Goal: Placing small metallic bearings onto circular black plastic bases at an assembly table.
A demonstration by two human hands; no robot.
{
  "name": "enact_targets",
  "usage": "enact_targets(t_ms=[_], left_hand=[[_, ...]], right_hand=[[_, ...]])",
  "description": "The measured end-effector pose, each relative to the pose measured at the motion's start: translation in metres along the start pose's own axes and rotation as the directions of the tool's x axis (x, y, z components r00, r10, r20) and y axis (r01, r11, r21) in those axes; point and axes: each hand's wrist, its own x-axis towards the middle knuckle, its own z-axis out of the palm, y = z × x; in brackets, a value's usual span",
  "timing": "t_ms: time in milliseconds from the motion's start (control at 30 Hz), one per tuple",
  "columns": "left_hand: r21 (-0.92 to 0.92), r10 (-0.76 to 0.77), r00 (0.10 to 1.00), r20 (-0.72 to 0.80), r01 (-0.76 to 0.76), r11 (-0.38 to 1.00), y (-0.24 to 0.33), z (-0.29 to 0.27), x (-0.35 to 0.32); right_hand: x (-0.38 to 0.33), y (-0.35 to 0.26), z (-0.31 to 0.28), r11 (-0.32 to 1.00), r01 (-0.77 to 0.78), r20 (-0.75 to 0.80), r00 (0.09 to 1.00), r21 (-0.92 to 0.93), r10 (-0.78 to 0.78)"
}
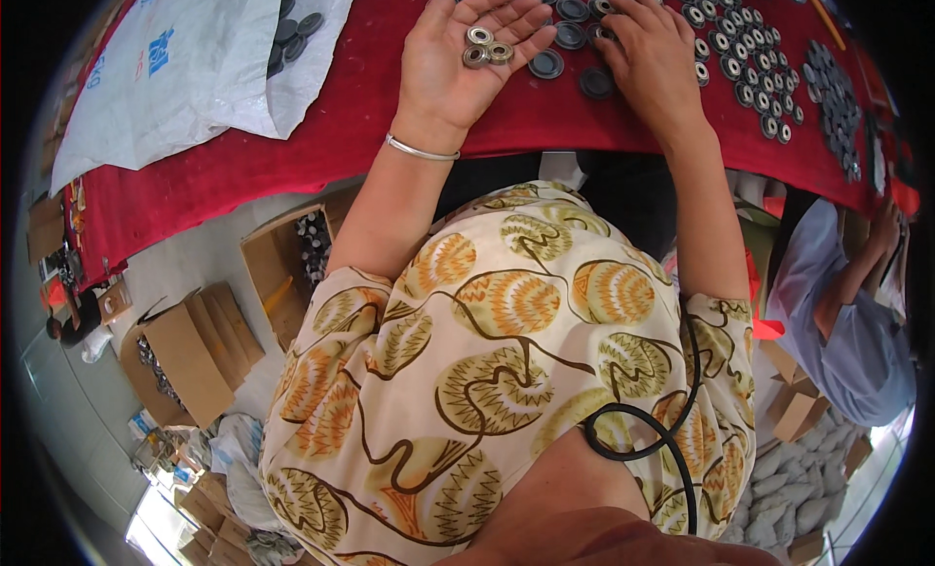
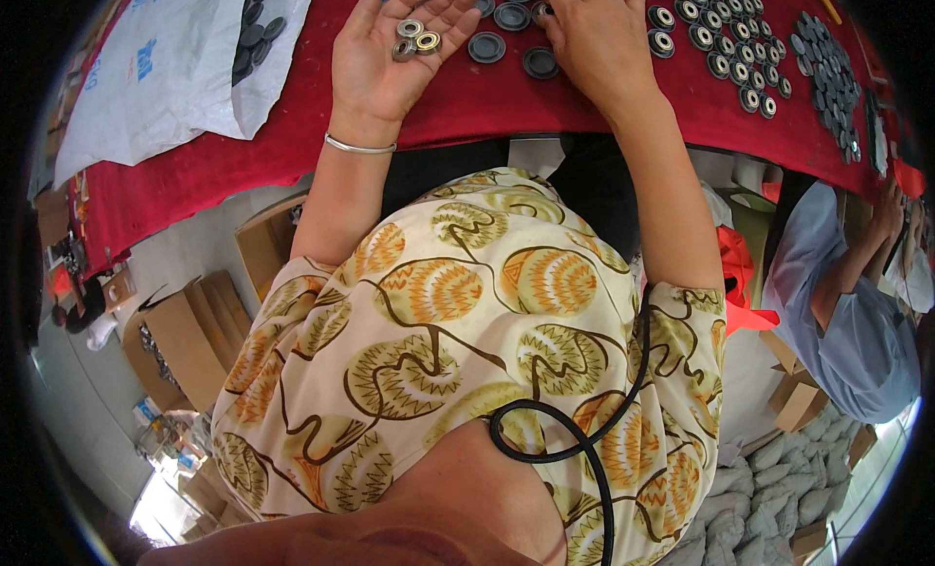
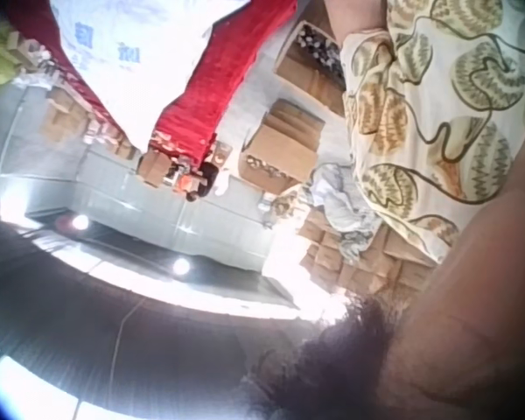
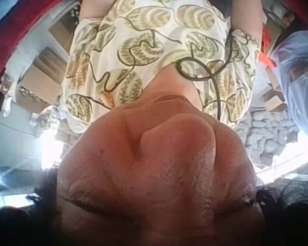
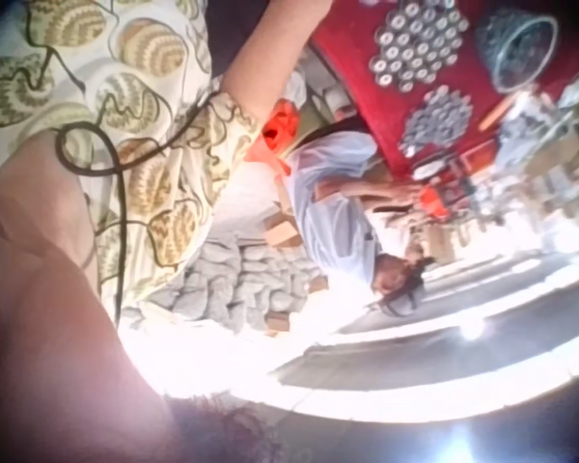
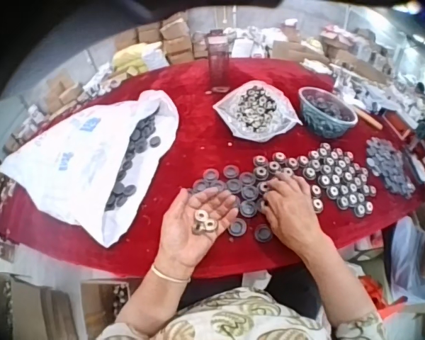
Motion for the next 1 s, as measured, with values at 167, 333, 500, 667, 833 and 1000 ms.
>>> enact_targets(t_ms=[167, 333, 500, 667, 833, 1000], left_hand=[[-0.008, -0.009, 1.000, -0.005, 0.009, 1.000, -0.002, 0.000, 0.001], [-0.030, -0.022, 1.000, 0.013, 0.022, 0.999, -0.004, -0.002, 0.002], [-0.032, -0.025, 1.000, 0.010, 0.025, 0.999, -0.005, -0.002, 0.002], [-0.019, -0.020, 1.000, -0.011, 0.019, 1.000, -0.004, -0.002, 0.003], [-0.003, -0.009, 1.000, -0.027, 0.009, 1.000, -0.007, -0.002, 0.004], [-0.053, 0.018, 1.000, -0.004, -0.018, 0.998, -0.016, -0.006, 0.012]], right_hand=[[-0.001, 0.003, 0.000, 1.000, -0.014, 0.022, 1.000, -0.007, 0.014], [0.000, 0.007, 0.004, 0.999, -0.021, 0.053, 0.998, 0.029, 0.020], [-0.007, 0.014, 0.008, 1.000, 0.028, -0.092, 0.995, -0.012, -0.029], [-0.021, 0.008, 0.016, 0.999, 0.035, -0.020, 0.999, -0.026, -0.036], [-0.025, -0.006, 0.020, 0.973, 0.055, 0.079, 0.996, -0.224, -0.038], [-0.008, -0.006, 0.011, 0.987, 0.045, 0.099, 0.995, -0.153, -0.030]])
